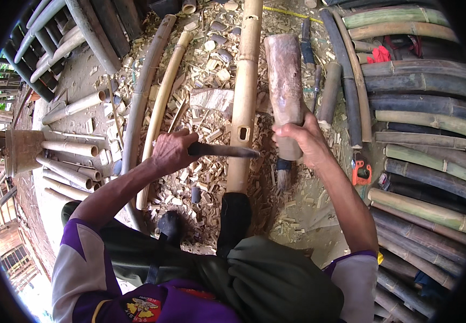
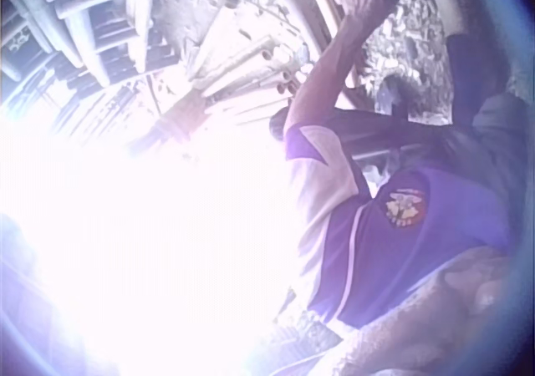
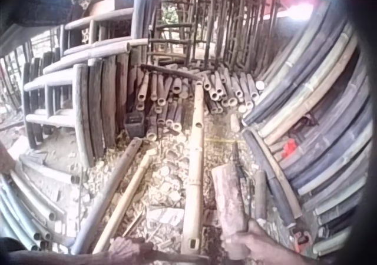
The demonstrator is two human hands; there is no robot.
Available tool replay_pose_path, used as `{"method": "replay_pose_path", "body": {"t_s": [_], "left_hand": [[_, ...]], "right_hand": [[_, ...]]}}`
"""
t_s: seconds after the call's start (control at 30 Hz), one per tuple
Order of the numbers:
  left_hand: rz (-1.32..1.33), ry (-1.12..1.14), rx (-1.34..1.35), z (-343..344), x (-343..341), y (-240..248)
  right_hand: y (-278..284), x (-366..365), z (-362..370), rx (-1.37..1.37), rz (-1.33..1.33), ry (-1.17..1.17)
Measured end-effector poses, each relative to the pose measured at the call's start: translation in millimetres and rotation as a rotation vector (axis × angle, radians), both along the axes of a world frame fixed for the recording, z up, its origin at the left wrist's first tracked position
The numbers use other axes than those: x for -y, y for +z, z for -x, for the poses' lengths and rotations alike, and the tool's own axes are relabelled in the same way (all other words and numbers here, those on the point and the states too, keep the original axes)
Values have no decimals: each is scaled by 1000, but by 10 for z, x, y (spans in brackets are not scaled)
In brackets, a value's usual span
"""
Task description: The person sits on the ground and uses a chisel and mallet to carve a hole into a bamboo pole. They repeatedly strike the chisel to remove material and occasionally rotate the bamboo to continue shaping the opening.
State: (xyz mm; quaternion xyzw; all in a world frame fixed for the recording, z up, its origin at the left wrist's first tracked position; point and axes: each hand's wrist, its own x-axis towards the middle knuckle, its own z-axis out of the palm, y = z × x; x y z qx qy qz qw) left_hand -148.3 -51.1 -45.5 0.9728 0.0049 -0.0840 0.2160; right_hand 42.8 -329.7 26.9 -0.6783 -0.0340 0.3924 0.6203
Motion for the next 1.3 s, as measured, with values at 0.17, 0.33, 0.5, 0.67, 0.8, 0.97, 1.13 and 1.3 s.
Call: {"method": "replay_pose_path", "body": {"t_s": [0.17,0.33,0.5,0.67,0.8,0.97,1.13,1.3], "left_hand": [[-56,-6,-61,-5,-47,1],[-147,-9,-357,-114,-26,88],[-195,-58,-445,-215,44,112],[-215,-35,-189,-12,-38,-98],[-208,-38,-247,-65,32,-30],[-229,-27,-290,-7,-13,-46],[-219,-32,-296,-100,47,-63],[-260,-15,-295,-39,-29,-147]], "right_hand": [[-137,113,-12,287,155,233],[-19,122,133,790,394,573],[-418,265,-173,1741,154,1114],[-318,137,-34,1553,478,1372],[-512,169,-203,1801,0,1274],[-402,111,105,1599,371,1290],[-710,261,-231,1907,450,1154],[-278,16,153,1630,41,1200]]}}
